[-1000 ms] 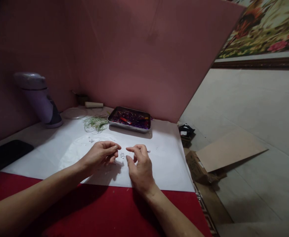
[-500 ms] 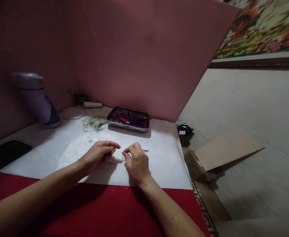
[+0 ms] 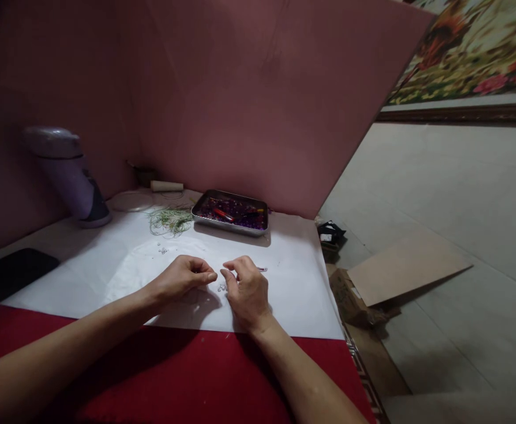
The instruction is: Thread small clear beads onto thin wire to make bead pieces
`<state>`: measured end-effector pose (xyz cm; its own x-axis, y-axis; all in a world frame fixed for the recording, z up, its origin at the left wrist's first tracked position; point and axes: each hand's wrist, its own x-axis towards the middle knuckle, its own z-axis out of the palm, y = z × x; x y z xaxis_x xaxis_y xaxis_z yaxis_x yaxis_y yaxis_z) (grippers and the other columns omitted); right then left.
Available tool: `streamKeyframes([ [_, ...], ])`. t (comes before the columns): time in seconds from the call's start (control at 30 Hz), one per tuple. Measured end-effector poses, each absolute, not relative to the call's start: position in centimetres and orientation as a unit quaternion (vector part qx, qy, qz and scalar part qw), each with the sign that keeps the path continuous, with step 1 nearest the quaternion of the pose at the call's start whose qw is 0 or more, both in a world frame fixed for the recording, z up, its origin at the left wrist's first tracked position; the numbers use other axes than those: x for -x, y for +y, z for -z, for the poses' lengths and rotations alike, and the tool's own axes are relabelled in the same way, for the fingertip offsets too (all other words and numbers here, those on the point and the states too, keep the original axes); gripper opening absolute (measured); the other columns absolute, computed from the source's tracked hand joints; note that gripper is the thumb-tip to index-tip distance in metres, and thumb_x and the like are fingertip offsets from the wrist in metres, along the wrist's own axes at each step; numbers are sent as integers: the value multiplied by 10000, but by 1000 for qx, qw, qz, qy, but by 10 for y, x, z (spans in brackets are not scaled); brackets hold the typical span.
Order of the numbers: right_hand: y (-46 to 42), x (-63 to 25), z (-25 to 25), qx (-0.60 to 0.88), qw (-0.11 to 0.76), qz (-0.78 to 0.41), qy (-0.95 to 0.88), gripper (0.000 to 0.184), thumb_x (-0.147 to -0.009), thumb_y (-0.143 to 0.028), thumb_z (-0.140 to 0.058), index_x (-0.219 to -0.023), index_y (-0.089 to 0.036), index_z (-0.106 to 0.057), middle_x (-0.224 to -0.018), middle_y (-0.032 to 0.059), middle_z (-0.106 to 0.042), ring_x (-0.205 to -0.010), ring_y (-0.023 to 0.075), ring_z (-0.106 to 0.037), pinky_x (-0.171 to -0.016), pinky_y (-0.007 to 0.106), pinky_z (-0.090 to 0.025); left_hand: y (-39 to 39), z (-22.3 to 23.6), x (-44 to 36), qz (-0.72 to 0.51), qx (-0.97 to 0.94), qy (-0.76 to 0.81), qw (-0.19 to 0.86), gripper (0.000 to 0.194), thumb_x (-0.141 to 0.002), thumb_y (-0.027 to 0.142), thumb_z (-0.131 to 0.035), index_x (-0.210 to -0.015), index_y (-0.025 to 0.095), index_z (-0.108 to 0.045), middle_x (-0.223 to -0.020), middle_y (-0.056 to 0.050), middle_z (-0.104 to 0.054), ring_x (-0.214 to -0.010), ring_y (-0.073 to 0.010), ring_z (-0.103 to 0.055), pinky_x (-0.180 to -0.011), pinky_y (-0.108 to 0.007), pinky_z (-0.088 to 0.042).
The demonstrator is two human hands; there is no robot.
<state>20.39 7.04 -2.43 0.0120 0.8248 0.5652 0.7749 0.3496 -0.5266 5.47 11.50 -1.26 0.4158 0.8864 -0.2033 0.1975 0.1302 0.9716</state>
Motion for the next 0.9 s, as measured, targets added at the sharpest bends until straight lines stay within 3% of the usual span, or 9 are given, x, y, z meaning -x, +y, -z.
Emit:
streamKeyframes([
  [0.1, 69, -206, 22, 573, 443, -31, -689, 101, -817, -182, -506, -866, -189, -594, -839, 33, -592, -656, 136, -519, -631, 261, -405, 115, 9, -54, -288, -588, 473, 590, 194, -637, 278, -649, -548, 137, -549, -359, 61, -412, -315, -55, -316, -346, -187, -208],
  [0.3, 56, -213, 10, 586, 372, -51, -719, 161, -822, -235, -516, -671, -197, -558, -671, 2, -584, -623, 139, -510, -591, 255, -368, 116, 6, -54, -308, -573, 494, 576, 180, -649, 261, -656, -559, 136, -563, -328, 80, -368, -294, -40, -257, -340, -188, -173],
  [0.67, 53, -221, 10, 601, 234, -85, -760, 50, -719, -167, -584, -733, -214, -593, -735, -22, -593, -648, 121, -515, -602, 240, -342, 125, 13, -51, -327, -573, 503, 559, 165, -677, 234, -630, -581, 118, -564, -339, 83, -352, -304, -24, -229, -349, -191, -144],
  [0.9, 54, -217, 19, 603, 228, -75, -761, 78, -768, -156, -512, -744, -208, -565, -762, -15, -599, -668, 122, -520, -597, 236, -331, 125, 13, -51, -321, -573, 509, 557, 174, -678, 236, -626, -571, 120, -553, -333, 90, -333, -307, -24, -224, -356, -196, -145],
])
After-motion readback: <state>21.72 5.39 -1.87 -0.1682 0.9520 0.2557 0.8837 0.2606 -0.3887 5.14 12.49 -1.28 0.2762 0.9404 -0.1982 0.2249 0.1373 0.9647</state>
